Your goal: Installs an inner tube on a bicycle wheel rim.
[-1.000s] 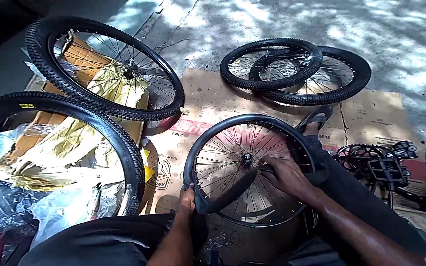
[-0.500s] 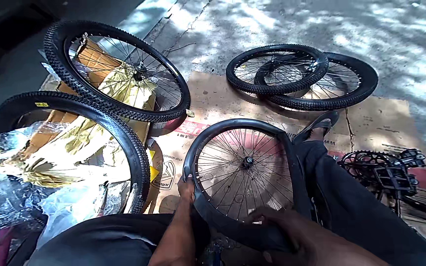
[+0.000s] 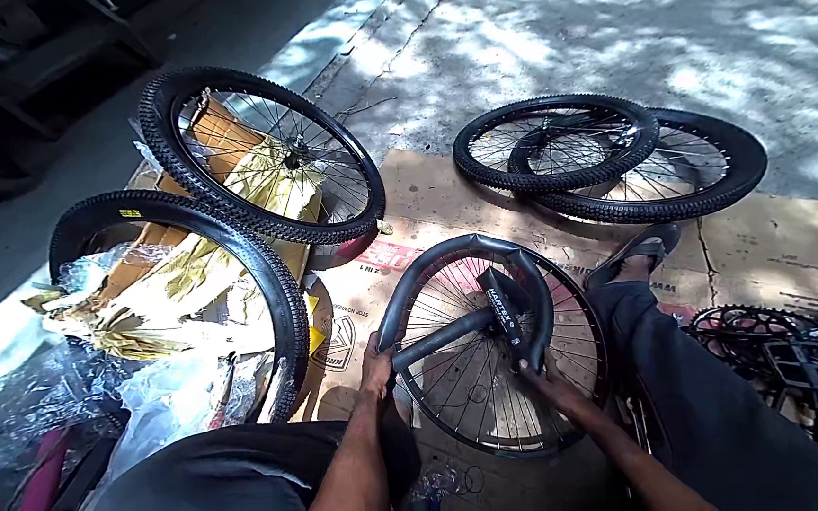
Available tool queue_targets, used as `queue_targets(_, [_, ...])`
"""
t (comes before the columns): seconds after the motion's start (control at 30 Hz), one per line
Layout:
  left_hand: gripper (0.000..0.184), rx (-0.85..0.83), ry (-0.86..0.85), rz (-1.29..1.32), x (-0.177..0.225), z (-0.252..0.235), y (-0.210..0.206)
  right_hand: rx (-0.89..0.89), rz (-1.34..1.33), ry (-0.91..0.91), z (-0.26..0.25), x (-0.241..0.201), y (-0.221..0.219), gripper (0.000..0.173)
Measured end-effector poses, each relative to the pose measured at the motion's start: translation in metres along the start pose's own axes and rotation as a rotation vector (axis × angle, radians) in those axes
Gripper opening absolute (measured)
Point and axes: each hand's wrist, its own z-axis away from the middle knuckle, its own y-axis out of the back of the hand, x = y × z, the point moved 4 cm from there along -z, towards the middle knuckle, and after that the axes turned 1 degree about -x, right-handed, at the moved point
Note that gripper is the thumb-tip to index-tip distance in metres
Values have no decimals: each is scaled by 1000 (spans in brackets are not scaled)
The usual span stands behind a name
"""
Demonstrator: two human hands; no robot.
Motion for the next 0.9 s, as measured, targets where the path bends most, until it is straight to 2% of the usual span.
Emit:
queue_targets(0.07, [38,-51,-49,-133,7,-2,-2,19,76,59,11,-13,-17,109])
queue_targets(0.13, [33,-83,-57,-201,9,-6,0,137,147,116,7,-20,-19,93])
queue_targets(0.17, [36,-82,-50,-221,10,-8,1,219,167,125,2,-18,-14,77])
queue_targets(0.23, [53,-40,-9,-230,15,-9,3,384,89,60,-7,-9,9,52])
queue_targets(0.3, [66,21,30,-236,15,-8,3,530,-54,-105,-7,8,43,47])
queue_targets(0.37, [74,89,42,-269,13,-11,5,546,-35,-264,-9,40,70,51])
queue_targets(0.4, [74,119,44,-310,15,-13,5,472,27,-314,-11,57,75,56])
queue_targets(0.47, [71,164,71,-382,24,-15,3,288,189,-357,-7,70,69,77])
queue_targets(0.53, [71,199,123,-438,36,-12,-1,254,248,-348,-1,58,51,100])
queue_targets(0.63, [68,305,114,-499,67,-13,-1,402,189,-213,13,23,30,120])
queue_targets(0.7, [67,386,62,-533,100,-25,9,446,194,-101,15,15,28,131])
queue_targets(0.8, [79,504,-5,-560,175,-40,51,450,293,51,19,14,35,128])
queue_targets(0.9, [94,793,-67,-501,254,-48,105,346,428,28,18,13,46,133])
